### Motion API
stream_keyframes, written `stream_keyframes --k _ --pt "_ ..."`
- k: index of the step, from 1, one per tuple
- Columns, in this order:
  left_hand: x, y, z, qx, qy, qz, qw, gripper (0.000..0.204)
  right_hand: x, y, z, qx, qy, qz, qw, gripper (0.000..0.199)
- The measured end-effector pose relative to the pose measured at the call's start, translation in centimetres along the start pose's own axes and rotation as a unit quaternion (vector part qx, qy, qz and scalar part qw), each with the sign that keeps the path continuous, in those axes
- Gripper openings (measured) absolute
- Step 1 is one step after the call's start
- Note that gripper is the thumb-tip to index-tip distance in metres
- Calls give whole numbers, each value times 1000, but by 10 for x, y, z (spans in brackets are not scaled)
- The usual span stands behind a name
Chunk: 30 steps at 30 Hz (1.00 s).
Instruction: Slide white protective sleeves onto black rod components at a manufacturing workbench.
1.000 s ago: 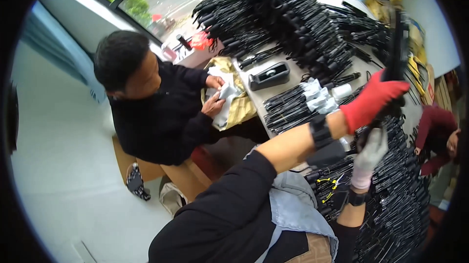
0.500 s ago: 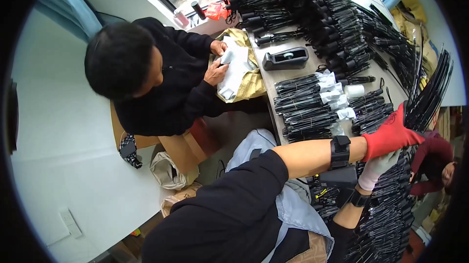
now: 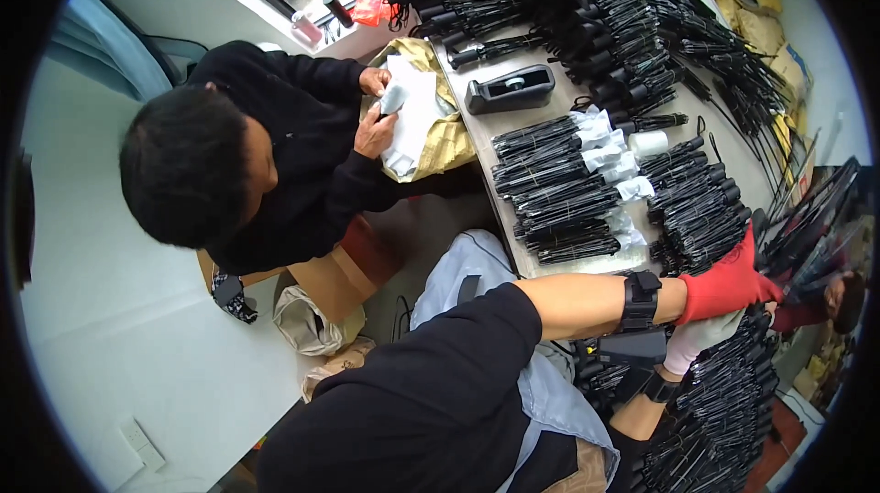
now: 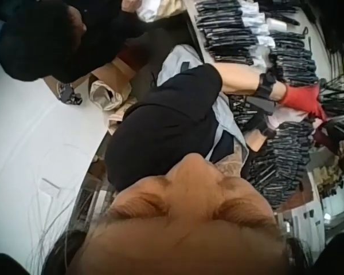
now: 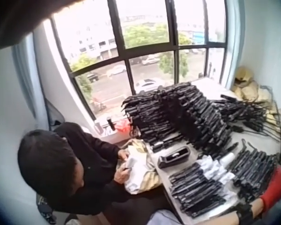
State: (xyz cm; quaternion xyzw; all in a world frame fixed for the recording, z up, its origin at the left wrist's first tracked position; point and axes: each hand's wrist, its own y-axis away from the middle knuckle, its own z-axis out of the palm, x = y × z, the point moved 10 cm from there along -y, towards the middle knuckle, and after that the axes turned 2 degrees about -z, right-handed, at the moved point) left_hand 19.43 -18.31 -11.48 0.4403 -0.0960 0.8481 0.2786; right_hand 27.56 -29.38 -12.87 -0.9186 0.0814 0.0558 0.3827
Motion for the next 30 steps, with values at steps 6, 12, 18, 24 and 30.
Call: stream_keyframes --k 6,12,18,24,30 --pt "30 9 19 -88 -36 -21 995 69 33 12 -12 -18 -101 156 983 43" --pt "58 24 -1 -3 -69 64 996 51 -14 -7 3 -43 -498 260 826 40" --pt "64 25 -2 5 -65 127 990 27 -11 9 34 -54 -533 227 813 33" --pt "174 -12 -178 86 -95 206 970 54 -90 13 -22 -174 -604 254 735 52" --pt "237 -88 -88 -128 251 41 959 64 -77 91 -39 -193 -616 309 699 50"
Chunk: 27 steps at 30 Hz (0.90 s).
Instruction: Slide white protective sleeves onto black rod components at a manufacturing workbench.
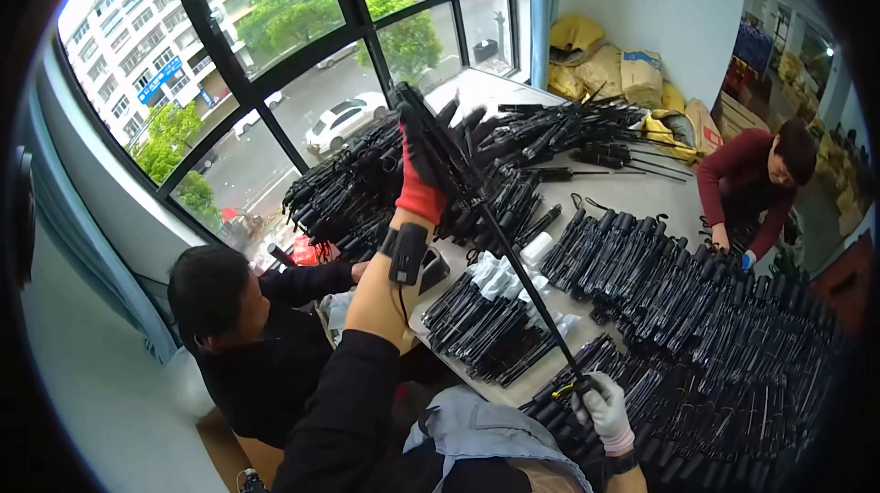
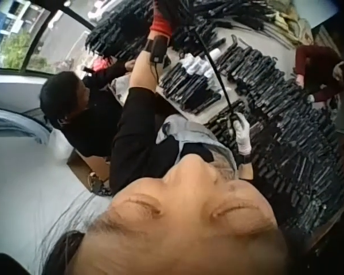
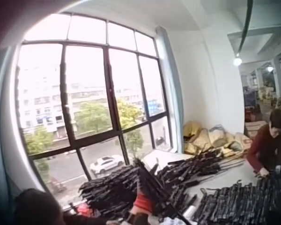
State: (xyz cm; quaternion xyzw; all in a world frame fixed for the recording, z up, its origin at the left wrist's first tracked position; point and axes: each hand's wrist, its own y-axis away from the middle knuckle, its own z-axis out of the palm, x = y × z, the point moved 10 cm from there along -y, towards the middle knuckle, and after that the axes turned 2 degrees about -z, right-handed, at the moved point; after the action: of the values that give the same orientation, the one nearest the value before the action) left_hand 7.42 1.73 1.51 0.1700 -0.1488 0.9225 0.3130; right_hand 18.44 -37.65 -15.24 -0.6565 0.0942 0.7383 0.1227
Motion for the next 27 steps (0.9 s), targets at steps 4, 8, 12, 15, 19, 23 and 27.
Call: stream_keyframes --k 4,8,12,15,19,23,27 --pt "4 -22 6 -25 -104 -15 994 57 11 -1 18 73 2 23 997 46" --pt "-78 26 30 -55 -308 166 935 22 -25 -70 40 247 18 -5 969 50" --pt "-142 51 45 10 -137 -97 986 23 -21 -104 11 208 -15 -46 977 42" --pt "-125 59 46 16 -79 -17 997 33 -50 -107 21 147 0 -30 989 40" --pt "-135 57 30 11 -136 75 988 44 -51 -128 42 86 67 -92 990 36" --pt "-109 45 71 -83 -59 4 995 60 -97 -149 15 181 390 -292 854 39" --pt "-137 39 40 97 -143 52 984 73 -88 -187 -28 174 452 -403 776 41"
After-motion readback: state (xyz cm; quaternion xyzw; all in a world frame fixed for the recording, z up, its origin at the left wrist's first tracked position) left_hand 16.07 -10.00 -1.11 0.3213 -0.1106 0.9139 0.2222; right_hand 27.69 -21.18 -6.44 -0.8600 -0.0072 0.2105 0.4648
